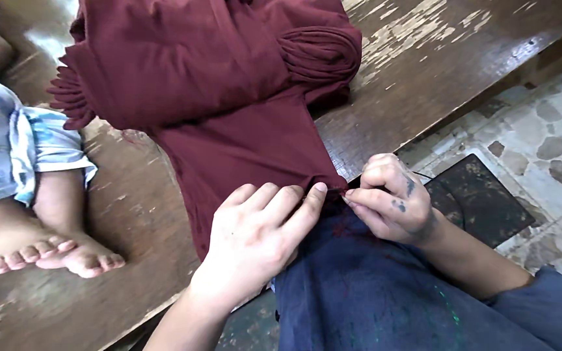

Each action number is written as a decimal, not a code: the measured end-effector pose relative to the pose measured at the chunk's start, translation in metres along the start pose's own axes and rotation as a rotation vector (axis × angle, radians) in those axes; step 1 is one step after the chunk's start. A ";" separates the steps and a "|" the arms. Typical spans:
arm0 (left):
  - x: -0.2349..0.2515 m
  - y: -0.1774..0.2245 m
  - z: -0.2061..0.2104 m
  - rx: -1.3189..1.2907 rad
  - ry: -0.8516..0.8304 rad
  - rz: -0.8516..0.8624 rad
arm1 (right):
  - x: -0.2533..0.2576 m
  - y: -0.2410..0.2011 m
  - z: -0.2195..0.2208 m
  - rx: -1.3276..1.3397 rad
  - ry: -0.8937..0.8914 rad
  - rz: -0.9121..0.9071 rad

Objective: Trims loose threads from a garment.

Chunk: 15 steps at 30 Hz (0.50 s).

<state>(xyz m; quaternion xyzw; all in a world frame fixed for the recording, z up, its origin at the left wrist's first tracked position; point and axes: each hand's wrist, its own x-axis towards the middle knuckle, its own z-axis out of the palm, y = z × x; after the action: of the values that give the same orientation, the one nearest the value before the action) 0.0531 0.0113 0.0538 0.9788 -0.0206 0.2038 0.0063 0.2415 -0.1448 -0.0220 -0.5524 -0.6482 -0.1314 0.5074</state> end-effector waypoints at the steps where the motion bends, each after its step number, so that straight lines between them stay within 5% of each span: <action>1: 0.000 0.001 0.002 0.000 0.011 0.003 | 0.000 0.000 0.000 0.010 0.003 0.000; 7: -0.001 -0.004 0.016 -0.115 0.048 -0.047 | 0.003 -0.011 -0.003 0.147 -0.063 0.038; 11: -0.017 -0.011 0.020 -0.549 0.195 -0.377 | -0.001 -0.002 -0.048 0.564 -0.622 0.195; 13: -0.033 -0.014 0.017 -0.548 0.034 -0.447 | -0.018 0.024 -0.073 0.826 -0.808 0.430; 15: -0.049 -0.030 0.000 -0.457 -0.238 -0.381 | -0.048 0.063 -0.093 0.943 -0.800 0.850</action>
<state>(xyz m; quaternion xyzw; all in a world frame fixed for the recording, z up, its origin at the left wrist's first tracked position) 0.0095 0.0429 0.0339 0.9552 0.1171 0.0733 0.2616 0.3362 -0.2185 -0.0434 -0.4846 -0.5016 0.5784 0.4231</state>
